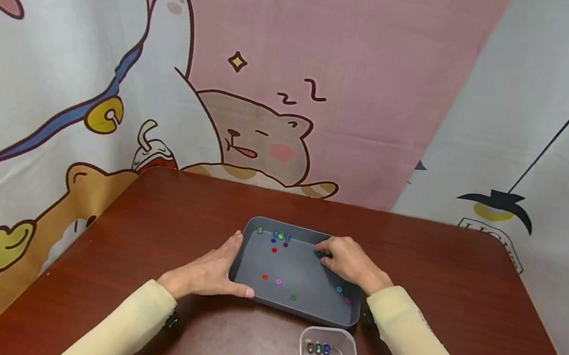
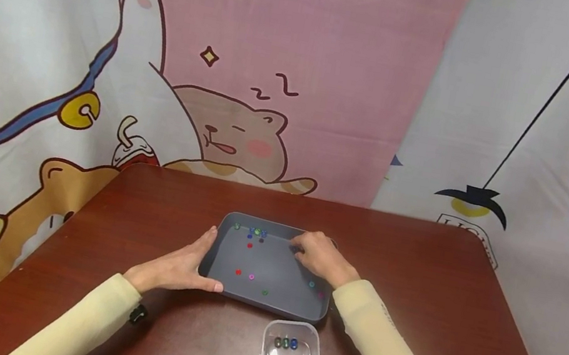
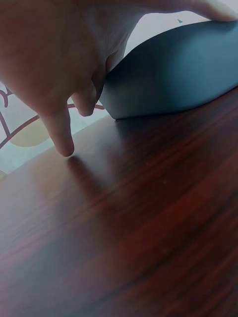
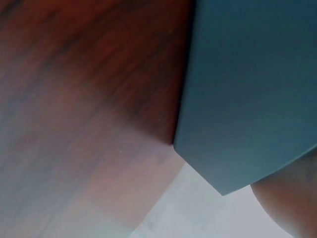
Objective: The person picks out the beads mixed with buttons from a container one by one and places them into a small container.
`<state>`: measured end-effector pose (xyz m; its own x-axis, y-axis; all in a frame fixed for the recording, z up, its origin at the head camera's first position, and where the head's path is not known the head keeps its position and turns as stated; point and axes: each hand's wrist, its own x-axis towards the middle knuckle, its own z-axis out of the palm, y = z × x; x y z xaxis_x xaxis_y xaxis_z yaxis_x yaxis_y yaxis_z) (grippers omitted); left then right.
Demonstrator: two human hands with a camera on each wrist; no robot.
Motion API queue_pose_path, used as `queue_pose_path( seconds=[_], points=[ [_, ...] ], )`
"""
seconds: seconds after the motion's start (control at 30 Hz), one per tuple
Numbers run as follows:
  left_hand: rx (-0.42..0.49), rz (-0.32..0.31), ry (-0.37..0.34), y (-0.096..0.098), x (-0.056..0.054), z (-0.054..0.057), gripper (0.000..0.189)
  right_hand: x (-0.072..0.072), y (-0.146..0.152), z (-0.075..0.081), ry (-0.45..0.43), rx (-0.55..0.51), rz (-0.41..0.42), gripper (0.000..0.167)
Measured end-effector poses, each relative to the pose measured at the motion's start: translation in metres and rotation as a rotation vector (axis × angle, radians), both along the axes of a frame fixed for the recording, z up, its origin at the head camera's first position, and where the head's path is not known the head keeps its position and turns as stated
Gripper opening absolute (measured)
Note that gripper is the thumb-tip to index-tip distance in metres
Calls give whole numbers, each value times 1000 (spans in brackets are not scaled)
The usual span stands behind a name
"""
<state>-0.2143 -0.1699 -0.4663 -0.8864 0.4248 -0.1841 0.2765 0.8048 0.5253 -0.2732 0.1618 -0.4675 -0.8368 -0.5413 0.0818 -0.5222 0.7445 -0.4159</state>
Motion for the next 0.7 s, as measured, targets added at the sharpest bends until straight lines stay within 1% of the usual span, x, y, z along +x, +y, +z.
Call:
queue_pose_path(
  seconds=[0.4, 0.63, 0.7],
  points=[
    [4, 0, 6, 1, 0, -1, 131, 1, 5, -5, 79, 14, 34, 27],
    [6, 2, -8, 1, 1, -1, 132, 2, 4, -8, 135, 27, 49, 17],
    [7, 1, -3, 0, 1, -1, 131, 2, 4, -7, 135, 20, 44, 16]
  ],
)
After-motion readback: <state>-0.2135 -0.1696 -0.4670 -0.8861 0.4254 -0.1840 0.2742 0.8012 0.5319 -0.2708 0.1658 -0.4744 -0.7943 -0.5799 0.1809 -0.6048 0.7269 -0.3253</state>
